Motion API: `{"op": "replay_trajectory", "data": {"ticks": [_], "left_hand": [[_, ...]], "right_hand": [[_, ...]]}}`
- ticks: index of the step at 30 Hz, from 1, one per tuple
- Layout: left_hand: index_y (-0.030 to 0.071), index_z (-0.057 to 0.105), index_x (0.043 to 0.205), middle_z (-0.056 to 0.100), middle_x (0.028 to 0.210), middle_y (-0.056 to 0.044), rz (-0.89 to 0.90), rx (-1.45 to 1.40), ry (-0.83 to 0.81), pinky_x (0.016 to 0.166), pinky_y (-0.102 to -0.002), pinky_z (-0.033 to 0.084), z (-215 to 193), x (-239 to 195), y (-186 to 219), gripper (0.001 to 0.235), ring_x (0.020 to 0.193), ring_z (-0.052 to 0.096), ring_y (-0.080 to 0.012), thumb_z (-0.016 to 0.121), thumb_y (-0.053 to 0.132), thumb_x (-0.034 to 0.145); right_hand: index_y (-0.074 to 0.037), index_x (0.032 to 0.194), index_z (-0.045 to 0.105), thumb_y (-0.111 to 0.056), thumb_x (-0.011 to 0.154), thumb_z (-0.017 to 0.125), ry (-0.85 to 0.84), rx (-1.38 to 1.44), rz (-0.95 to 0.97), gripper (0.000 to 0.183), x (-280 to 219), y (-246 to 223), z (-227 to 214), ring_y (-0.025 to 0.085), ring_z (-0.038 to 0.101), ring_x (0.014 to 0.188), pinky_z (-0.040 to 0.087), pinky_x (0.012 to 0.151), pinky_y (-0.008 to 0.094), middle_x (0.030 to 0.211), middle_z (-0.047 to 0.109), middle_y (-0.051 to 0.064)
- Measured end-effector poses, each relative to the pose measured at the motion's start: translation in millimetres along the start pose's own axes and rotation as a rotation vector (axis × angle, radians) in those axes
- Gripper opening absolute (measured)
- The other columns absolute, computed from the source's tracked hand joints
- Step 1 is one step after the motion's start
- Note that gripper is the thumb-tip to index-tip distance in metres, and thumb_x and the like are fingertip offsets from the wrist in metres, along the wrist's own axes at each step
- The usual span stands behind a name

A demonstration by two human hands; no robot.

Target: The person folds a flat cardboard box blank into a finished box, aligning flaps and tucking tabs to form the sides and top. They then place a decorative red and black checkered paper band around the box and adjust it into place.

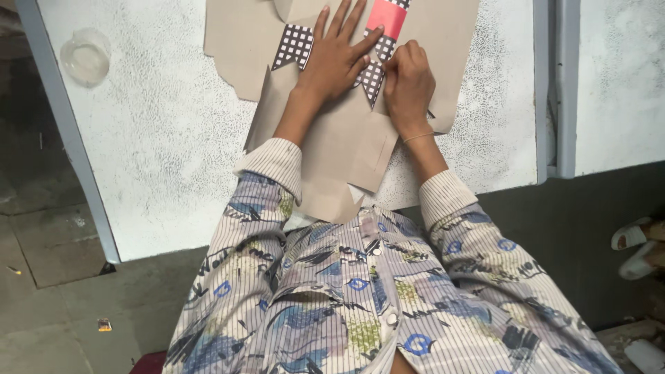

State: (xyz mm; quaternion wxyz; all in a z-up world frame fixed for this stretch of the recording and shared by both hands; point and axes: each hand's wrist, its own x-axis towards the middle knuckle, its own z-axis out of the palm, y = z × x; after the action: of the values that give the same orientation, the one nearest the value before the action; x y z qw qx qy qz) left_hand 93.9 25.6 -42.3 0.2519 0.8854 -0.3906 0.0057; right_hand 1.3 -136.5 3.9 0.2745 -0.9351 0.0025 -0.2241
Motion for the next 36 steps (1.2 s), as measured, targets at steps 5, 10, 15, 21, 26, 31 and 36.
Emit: {"op": "replay_trajectory", "data": {"ticks": [5,10,15,21,26,31,36], "left_hand": [[0.026,0.049,0.160,0.022,0.170,-0.020,0.014,0.024,0.039,0.125,-0.061,0.006,-6.9,-1.5,6.4,0.055,0.157,0.014,-0.0385,0.060,0.028,0.106],[0.025,0.048,0.160,0.026,0.167,-0.018,-0.071,-0.032,-0.067,0.127,-0.062,0.006,-2.3,-0.9,6.6,0.054,0.156,0.017,-0.0384,0.058,0.029,0.107],[0.023,0.049,0.159,0.025,0.168,-0.021,0.015,0.019,0.059,0.124,-0.062,0.007,-3.0,-0.2,4.5,0.052,0.156,0.016,-0.0395,0.059,0.028,0.108],[0.021,0.051,0.153,0.030,0.163,-0.021,-0.187,0.053,0.107,0.123,-0.062,0.008,-5.6,6.3,7.4,0.050,0.153,0.020,-0.0401,0.058,0.029,0.104],[0.019,0.052,0.153,0.041,0.152,-0.025,-0.316,0.081,0.231,0.121,-0.065,0.009,2.0,17.4,8.7,0.050,0.146,0.028,-0.0432,0.058,0.027,0.104],[0.021,0.054,0.147,0.043,0.152,-0.022,-0.349,0.081,0.265,0.120,-0.065,0.010,1.6,15.0,5.1,0.048,0.147,0.030,-0.0408,0.062,0.029,0.101],[0.025,0.053,0.151,0.037,0.157,-0.019,-0.404,0.002,0.217,0.124,-0.067,0.009,-3.8,20.1,14.4,0.053,0.151,0.026,-0.0381,0.066,0.031,0.100]], "right_hand": [[-0.004,0.083,0.060,0.001,0.085,0.071,-0.084,-0.014,0.011,0.012,-7.1,-16.0,-11.5,0.031,0.057,0.094,0.046,0.077,0.044,0.094,0.055,0.012],[-0.004,0.082,0.062,-0.002,0.084,0.075,-0.207,0.007,0.017,0.014,-25.9,-33.2,-23.6,0.032,0.055,0.093,0.045,0.080,0.045,0.093,0.055,0.011],[-0.006,0.080,0.066,-0.008,0.081,0.080,-0.265,-0.020,0.057,0.014,-36.9,-45.4,-30.4,0.031,0.056,0.095,0.042,0.080,0.046,0.095,0.055,0.009],[-0.002,0.116,0.061,-0.016,0.080,0.079,-0.053,0.237,0.413,0.042,-59.4,-41.1,-43.7,0.024,0.058,0.104,0.049,0.089,0.035,0.115,0.052,0.008],[0.002,0.140,0.049,-0.023,0.097,0.071,-0.087,0.762,0.590,0.055,-79.6,-27.0,-53.5,0.015,0.062,0.113,0.050,0.099,0.028,0.121,0.062,0.004],[-0.002,0.143,0.061,-0.031,0.110,0.044,-0.484,0.765,0.459,0.048,-67.4,-21.8,-55.7,0.017,0.055,0.094,0.051,0.085,0.032,0.110,0.054,0.004],[0.002,0.138,0.058,-0.024,0.108,0.051,-0.537,0.362,0.164,0.040,-67.8,-32.1,-43.3,0.030,0.056,0.108,0.045,0.099,0.039,0.110,0.056,0.015]]}}
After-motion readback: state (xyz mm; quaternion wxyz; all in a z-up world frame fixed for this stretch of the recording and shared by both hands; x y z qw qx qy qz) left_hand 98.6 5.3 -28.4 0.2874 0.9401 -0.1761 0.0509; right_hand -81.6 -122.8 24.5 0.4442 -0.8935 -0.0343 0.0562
